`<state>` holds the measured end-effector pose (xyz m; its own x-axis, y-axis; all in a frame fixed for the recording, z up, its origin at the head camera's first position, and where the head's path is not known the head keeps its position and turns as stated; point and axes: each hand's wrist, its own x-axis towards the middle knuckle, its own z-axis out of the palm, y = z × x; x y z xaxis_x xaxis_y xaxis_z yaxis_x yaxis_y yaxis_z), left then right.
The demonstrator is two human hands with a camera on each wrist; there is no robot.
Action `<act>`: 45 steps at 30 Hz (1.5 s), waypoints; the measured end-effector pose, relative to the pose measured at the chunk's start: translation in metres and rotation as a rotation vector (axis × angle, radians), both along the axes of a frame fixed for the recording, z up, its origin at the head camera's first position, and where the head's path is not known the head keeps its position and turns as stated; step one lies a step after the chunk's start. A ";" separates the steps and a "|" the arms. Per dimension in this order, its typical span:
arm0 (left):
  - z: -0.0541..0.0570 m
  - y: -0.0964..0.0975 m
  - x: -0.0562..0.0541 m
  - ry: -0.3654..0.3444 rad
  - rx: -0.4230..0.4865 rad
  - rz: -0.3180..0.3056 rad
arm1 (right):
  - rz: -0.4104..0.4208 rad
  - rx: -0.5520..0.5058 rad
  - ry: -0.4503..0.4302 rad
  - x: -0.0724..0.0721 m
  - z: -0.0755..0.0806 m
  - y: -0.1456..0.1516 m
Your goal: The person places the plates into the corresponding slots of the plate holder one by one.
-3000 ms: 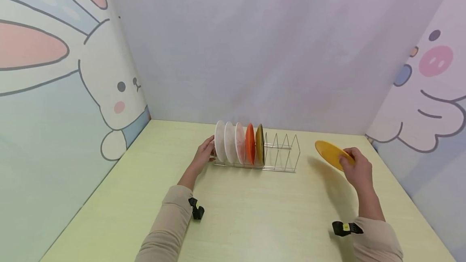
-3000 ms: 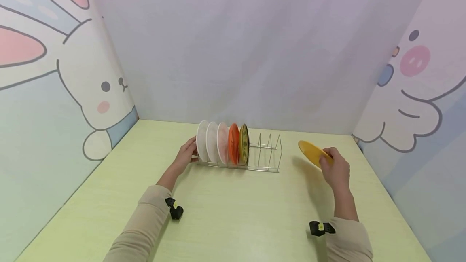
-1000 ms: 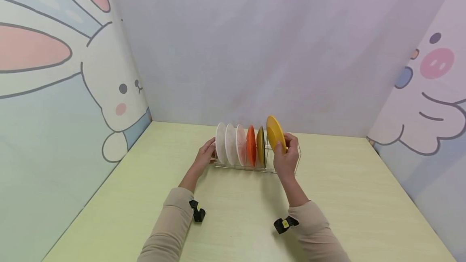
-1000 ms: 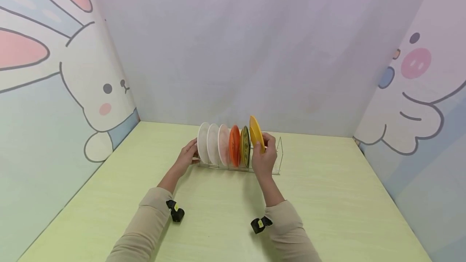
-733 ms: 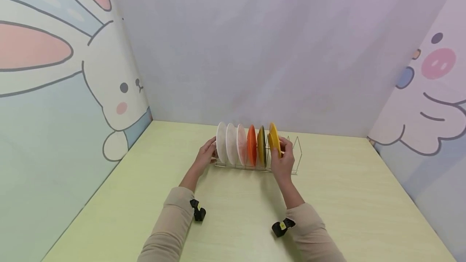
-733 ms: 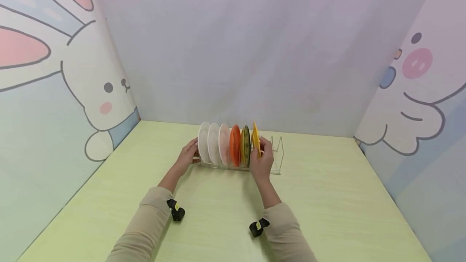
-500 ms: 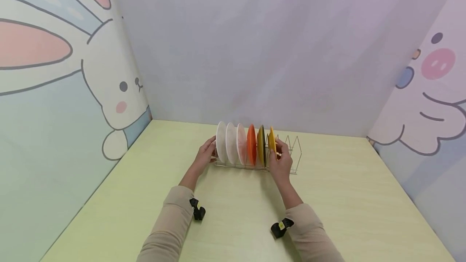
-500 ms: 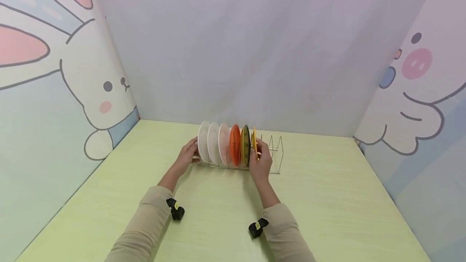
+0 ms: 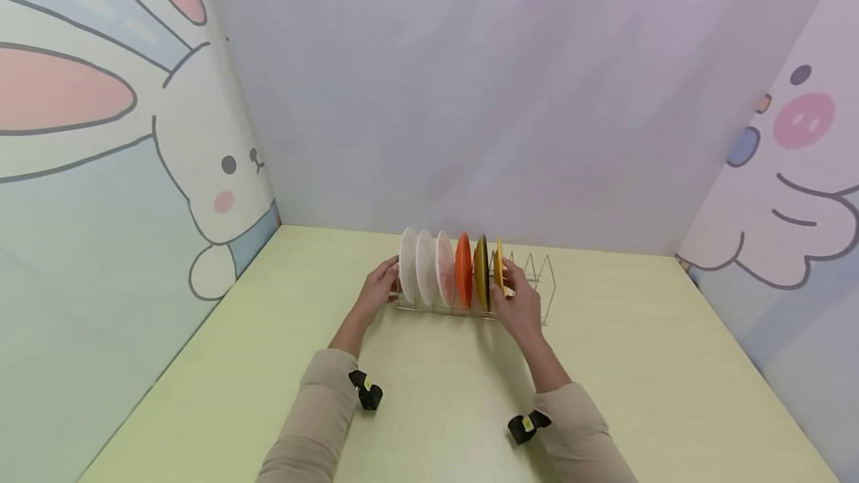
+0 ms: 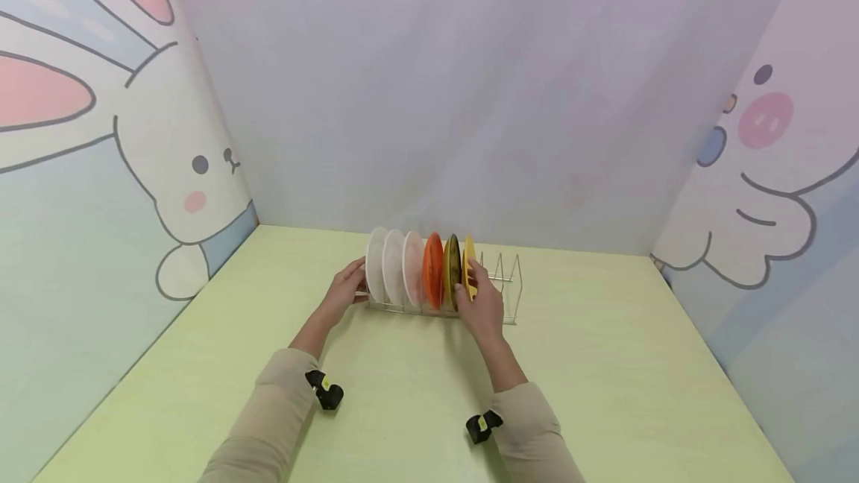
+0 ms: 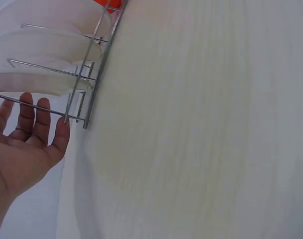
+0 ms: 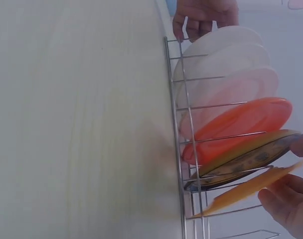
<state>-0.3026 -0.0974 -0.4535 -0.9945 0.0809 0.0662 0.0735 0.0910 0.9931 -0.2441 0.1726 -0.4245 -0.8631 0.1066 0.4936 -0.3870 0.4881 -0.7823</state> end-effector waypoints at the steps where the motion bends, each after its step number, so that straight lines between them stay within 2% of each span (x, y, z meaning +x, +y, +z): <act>1: 0.000 0.001 0.002 -0.006 -0.012 0.010 | 0.010 0.003 -0.031 0.005 0.001 0.003; 4: 0.004 0.005 0.010 -0.026 -0.042 0.055 | 0.032 0.018 -0.082 0.017 0.007 0.014; 8: 0.013 0.006 0.024 -0.044 -0.088 0.132 | 0.037 0.055 -0.074 0.029 0.016 0.036; 12: 0.023 0.004 0.041 -0.011 -0.131 0.175 | 0.008 0.107 -0.070 0.033 0.021 0.064; 14: 0.027 0.006 0.050 0.005 -0.135 0.173 | -0.004 0.136 -0.099 0.032 0.022 0.078; 17: 0.030 0.014 0.065 0.012 -0.115 0.139 | 0.003 0.171 -0.201 0.028 0.021 0.096; 21: 0.028 0.026 0.074 0.015 -0.122 0.090 | 0.100 0.167 -0.378 0.023 0.015 0.108; 24: 0.023 0.032 0.074 0.032 -0.149 0.084 | 0.215 0.137 -0.464 0.019 0.007 0.109; 28: 0.017 0.037 0.073 0.079 -0.184 0.094 | 0.316 0.113 -0.508 0.018 -0.003 0.107; 38: 0.009 0.038 0.069 0.164 -0.207 0.091 | 0.336 0.081 -0.512 0.018 -0.008 0.105; 42: 0.007 0.036 0.062 0.177 -0.184 0.076 | 0.367 0.056 -0.505 0.028 -0.009 0.102; 45: 0.005 0.030 0.051 0.162 -0.154 0.056 | 0.412 0.027 -0.487 0.042 -0.011 0.096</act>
